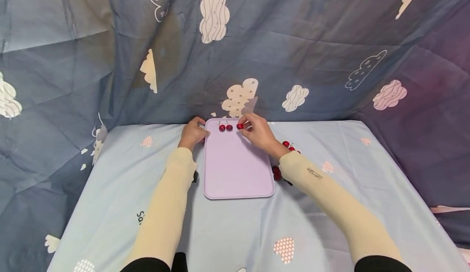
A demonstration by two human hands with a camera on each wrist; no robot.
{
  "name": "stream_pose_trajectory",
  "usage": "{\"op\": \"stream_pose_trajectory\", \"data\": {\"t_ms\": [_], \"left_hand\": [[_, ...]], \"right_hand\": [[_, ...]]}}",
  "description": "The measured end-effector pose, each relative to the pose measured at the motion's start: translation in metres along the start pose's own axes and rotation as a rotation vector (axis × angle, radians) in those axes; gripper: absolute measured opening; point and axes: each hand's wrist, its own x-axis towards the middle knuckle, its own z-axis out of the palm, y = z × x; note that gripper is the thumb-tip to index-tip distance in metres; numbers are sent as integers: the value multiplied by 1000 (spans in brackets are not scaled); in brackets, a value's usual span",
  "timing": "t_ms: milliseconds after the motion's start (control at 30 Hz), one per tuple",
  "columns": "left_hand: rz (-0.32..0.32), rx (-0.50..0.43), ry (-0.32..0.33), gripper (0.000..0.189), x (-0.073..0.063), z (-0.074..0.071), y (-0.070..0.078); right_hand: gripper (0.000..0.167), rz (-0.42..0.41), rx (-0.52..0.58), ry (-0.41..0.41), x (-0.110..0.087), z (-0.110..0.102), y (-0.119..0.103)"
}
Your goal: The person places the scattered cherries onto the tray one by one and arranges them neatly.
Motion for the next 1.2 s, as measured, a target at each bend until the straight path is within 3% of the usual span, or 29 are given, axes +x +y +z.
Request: {"op": "stream_pose_trajectory", "data": {"t_ms": [467,1000,1200], "left_hand": [[10,7,6,43,-2,0,1],[-6,-14,5,44,-2,-1,1],[18,7,11,43,3,-1,-1]], "right_hand": [[22,25,-142,-157,20,9,13],[21,68,-211,-224,30,9,10],[21,62,-228,-225,32,9,10]]}}
